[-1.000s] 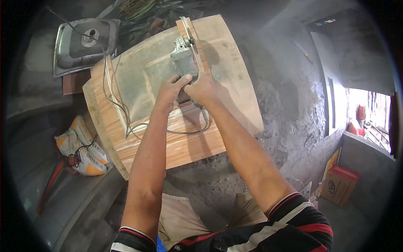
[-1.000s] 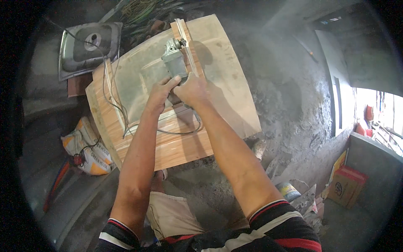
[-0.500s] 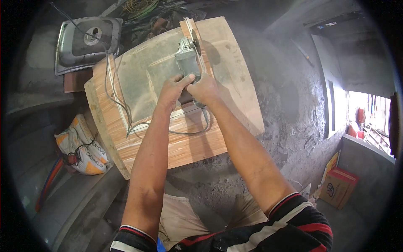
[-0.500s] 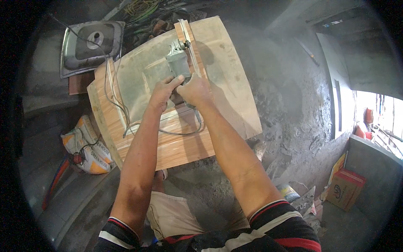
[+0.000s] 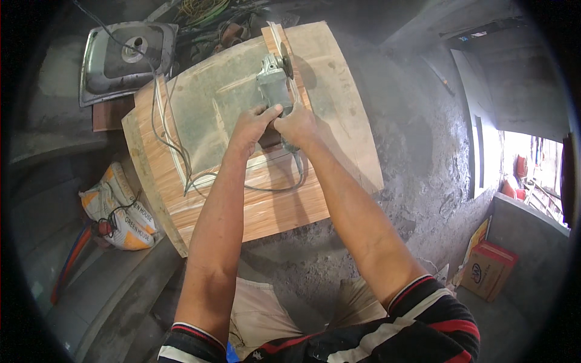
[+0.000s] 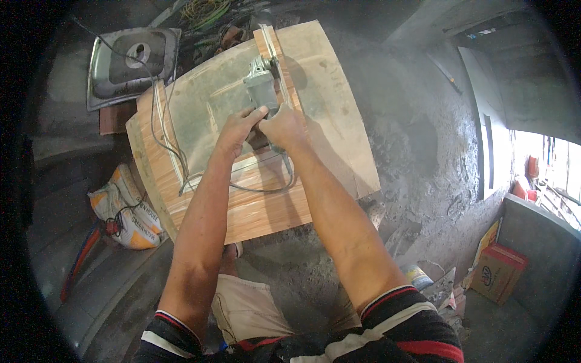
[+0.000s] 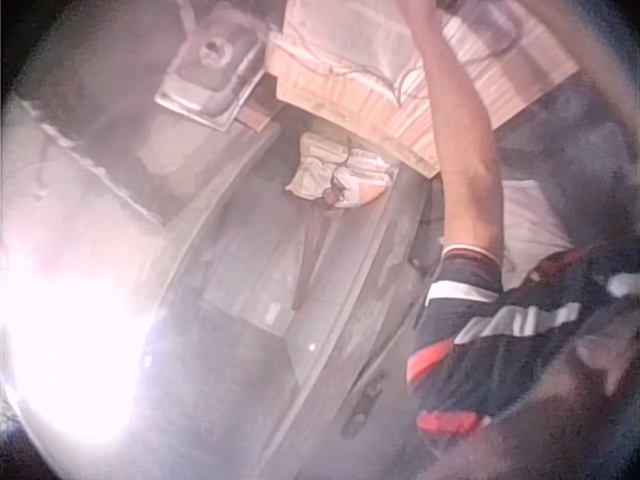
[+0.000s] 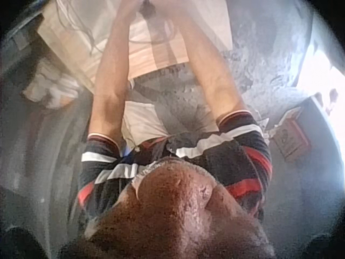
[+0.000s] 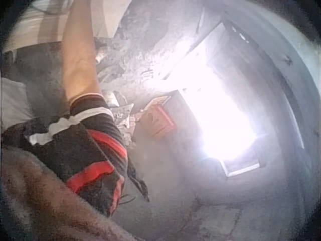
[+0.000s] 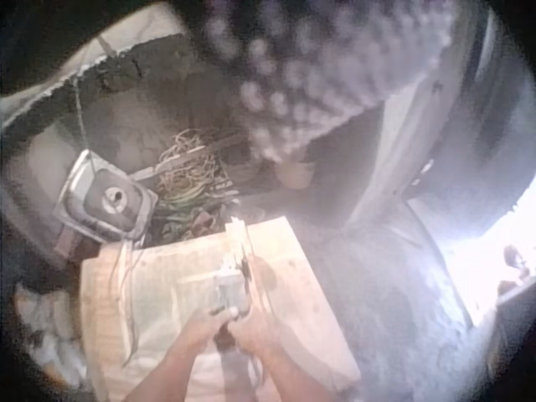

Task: The person cuts tiles on a wooden board using an angle grinder and removes the cut tile pieces by hand.

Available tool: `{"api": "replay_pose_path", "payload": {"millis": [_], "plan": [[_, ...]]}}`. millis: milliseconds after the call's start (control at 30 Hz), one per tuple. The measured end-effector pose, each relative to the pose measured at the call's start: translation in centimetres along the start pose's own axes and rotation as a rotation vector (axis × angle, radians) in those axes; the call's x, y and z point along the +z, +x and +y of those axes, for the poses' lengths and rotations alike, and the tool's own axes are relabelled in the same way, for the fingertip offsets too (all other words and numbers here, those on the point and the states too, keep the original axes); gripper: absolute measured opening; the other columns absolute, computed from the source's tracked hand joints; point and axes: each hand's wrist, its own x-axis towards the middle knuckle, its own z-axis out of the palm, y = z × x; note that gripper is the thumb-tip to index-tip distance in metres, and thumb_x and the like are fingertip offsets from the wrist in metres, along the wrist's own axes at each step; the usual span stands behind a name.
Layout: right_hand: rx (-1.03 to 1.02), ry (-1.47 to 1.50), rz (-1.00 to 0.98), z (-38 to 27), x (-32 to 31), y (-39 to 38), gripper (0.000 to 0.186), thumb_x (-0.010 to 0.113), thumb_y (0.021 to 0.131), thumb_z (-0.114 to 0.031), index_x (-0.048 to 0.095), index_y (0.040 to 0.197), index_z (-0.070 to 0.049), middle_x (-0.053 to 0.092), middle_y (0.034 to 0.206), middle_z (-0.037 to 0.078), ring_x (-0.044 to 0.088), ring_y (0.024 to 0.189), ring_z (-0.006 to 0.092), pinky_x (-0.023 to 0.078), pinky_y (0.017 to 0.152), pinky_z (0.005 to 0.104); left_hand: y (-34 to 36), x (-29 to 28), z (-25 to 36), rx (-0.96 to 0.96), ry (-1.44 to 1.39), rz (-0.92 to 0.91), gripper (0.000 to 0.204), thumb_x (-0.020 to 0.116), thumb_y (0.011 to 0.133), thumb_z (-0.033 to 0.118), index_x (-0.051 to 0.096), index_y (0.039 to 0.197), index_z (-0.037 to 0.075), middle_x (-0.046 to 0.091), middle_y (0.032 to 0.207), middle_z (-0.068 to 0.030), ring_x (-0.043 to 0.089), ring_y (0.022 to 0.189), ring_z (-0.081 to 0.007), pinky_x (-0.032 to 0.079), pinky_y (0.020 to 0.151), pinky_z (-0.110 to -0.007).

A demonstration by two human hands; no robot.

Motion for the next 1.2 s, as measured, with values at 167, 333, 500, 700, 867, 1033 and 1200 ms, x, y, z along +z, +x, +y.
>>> {"api": "replay_pose_path", "payload": {"millis": [167,333,500,700,867,1033,1200], "plan": [[-0.004,0.011,-0.053,-0.7,-0.2,0.0,0.069,0.082,0.076,-0.042,0.074,0.126,0.006,0.075,0.126,0.033,0.073,0.122,0.0445,0.059,0.105,0.0498,0.7,-2.6,-2.6,0.085,0.207,0.200,0.060,0.081,0.098,0.044,0.073,0.135,-0.003,0.077,0.123,-0.0162,0.071,0.114,-0.0287,0.053,0.100,-0.041],[0.006,0.003,-0.078,-0.2,-0.5,0.5,0.071,0.081,0.073,-0.042,0.074,0.126,0.006,0.075,0.126,0.033,0.074,0.121,0.0438,0.059,0.104,0.0490,-2.4,-4.0,-4.9,0.138,1.019,0.531,0.094,0.086,0.088,0.046,0.050,0.160,-0.003,0.048,0.162,-0.0376,0.042,0.154,-0.0523,0.034,0.127,-0.057],[-0.032,0.006,-0.027,0.1,0.1,0.7,0.072,0.081,0.072,-0.043,0.075,0.124,0.007,0.076,0.121,0.033,0.075,0.117,0.0444,0.059,0.104,0.0489,-2.9,-6.1,-7.6,0.151,1.149,0.364,0.125,0.091,0.081,0.056,0.026,0.173,0.002,0.023,0.169,-0.0480,0.013,0.166,-0.0550,0.005,0.135,-0.063],[-0.004,-0.038,-0.056,-0.6,-0.9,-0.4,0.074,0.081,0.072,-0.043,0.074,0.124,0.008,0.076,0.122,0.034,0.075,0.117,0.0441,0.060,0.103,0.0487,-3.0,-5.7,-7.0,0.099,1.148,0.365,0.126,0.092,0.079,0.059,0.028,0.173,0.005,0.020,0.171,-0.0470,0.013,0.165,-0.0564,0.008,0.134,-0.063],[0.035,-0.063,-0.071,-1.6,-1.9,-1.7,0.075,0.083,0.071,-0.044,0.073,0.124,0.008,0.075,0.123,0.033,0.074,0.119,0.0440,0.059,0.103,0.0491,-3.1,-5.9,-6.8,0.102,1.161,0.378,0.125,0.093,0.078,0.059,0.031,0.173,0.006,0.019,0.172,-0.0463,0.016,0.164,-0.0572,0.010,0.134,-0.062],[0.058,-0.056,-0.097,-1.2,-1.8,-1.9,0.077,0.083,0.071,-0.043,0.071,0.127,0.008,0.074,0.127,0.034,0.073,0.123,0.0440,0.058,0.106,0.0490,-3.5,-5.3,-6.1,0.058,1.129,0.378,0.125,0.093,0.077,0.059,0.032,0.173,0.006,0.019,0.172,-0.0454,0.017,0.164,-0.0574,0.011,0.134,-0.061],[0.059,-0.054,-0.084,-0.3,-1.3,-1.8,0.075,0.081,0.074,-0.042,0.071,0.128,0.008,0.073,0.129,0.033,0.072,0.123,0.0438,0.058,0.107,0.0490,-3.4,-5.1,-6.0,0.038,1.150,0.378,0.125,0.093,0.078,0.060,0.032,0.173,0.006,0.018,0.173,-0.0452,0.017,0.164,-0.0568,0.013,0.135,-0.058]]}}
